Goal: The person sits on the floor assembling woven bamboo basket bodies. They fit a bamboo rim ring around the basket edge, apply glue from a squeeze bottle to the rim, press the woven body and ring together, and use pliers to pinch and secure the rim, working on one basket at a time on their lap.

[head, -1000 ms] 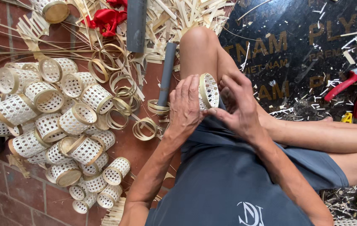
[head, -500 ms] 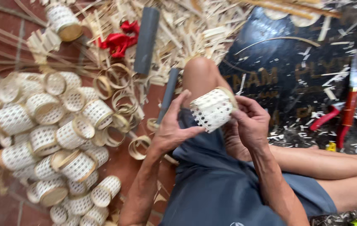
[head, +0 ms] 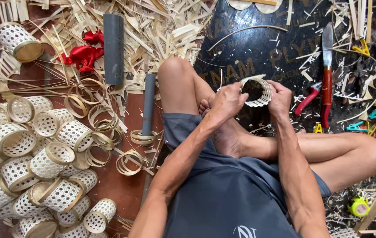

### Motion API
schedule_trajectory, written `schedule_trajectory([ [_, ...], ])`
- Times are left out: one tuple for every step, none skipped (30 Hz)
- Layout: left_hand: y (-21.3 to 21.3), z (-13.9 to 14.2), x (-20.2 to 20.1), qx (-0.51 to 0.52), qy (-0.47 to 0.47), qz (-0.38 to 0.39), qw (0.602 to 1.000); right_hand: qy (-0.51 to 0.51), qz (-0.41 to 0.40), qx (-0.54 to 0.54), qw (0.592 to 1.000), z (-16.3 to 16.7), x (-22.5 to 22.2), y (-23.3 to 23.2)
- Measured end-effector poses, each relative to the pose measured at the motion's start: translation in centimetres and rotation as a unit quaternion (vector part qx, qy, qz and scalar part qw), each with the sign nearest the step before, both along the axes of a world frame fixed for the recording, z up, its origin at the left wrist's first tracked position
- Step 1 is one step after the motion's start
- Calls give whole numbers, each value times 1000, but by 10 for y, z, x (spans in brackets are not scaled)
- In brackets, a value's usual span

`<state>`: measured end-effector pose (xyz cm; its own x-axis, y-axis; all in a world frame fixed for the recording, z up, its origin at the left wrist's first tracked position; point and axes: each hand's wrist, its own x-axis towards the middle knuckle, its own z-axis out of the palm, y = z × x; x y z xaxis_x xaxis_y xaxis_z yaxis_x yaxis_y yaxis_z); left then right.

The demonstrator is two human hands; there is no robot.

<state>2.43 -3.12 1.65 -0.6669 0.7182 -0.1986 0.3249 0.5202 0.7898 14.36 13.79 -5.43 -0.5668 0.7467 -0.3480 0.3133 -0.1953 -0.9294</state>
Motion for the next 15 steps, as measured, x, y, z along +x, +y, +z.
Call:
schedule_trajectory([
  [-1, 2, 2, -51, -12, -20, 998, -26, 3, 85, 996, -5, 2, 8],
  [-6, 4, 5, 15, 2, -5, 1000, -53, 9, 166, 985, -7, 5, 15],
  [-17, 7, 6, 76, 20, 18, 997, -82, 39, 259, 962, -8, 10, 26],
  [-34, 9, 4, 132, 43, 45, 989, -43, 47, 292, 954, -14, 17, 33],
  [-58, 11, 1, 145, 42, 82, 985, -43, 28, 203, 978, -20, 24, 41],
  [-88, 13, -5, 160, 47, 121, 979, -55, -4, 172, 983, -23, 34, 45],
  [-122, 14, -12, 177, 51, 159, 970, -14, -32, 106, 994, -26, 44, 47],
  [-160, 14, -24, 153, 56, 211, 964, 54, -27, 71, 996, -30, 54, 49],
  [-200, 12, -36, 134, 61, 260, 954, 63, -35, 43, 996, -33, 66, 49],
  [-237, 10, -43, 37, 61, 346, 936, 71, -47, 17, 996, -37, 75, 49],
  [-271, 5, -57, -13, 167, 319, 933, 93, -52, -18, 994, -41, 83, 49],
  [-303, 3, -56, -75, 157, 306, 936, 112, -62, -53, 990, -44, 91, 48],
  [-327, 0, -55, -135, 148, 290, 936, 134, -73, -87, 985, -47, 98, 48],
  [-343, -4, -48, -126, 176, 265, 940, 124, -70, -80, 987, -51, 101, 48],
  [-354, -7, -39, -113, 205, 236, 943, 117, -71, -71, 988, -55, 103, 47],
])
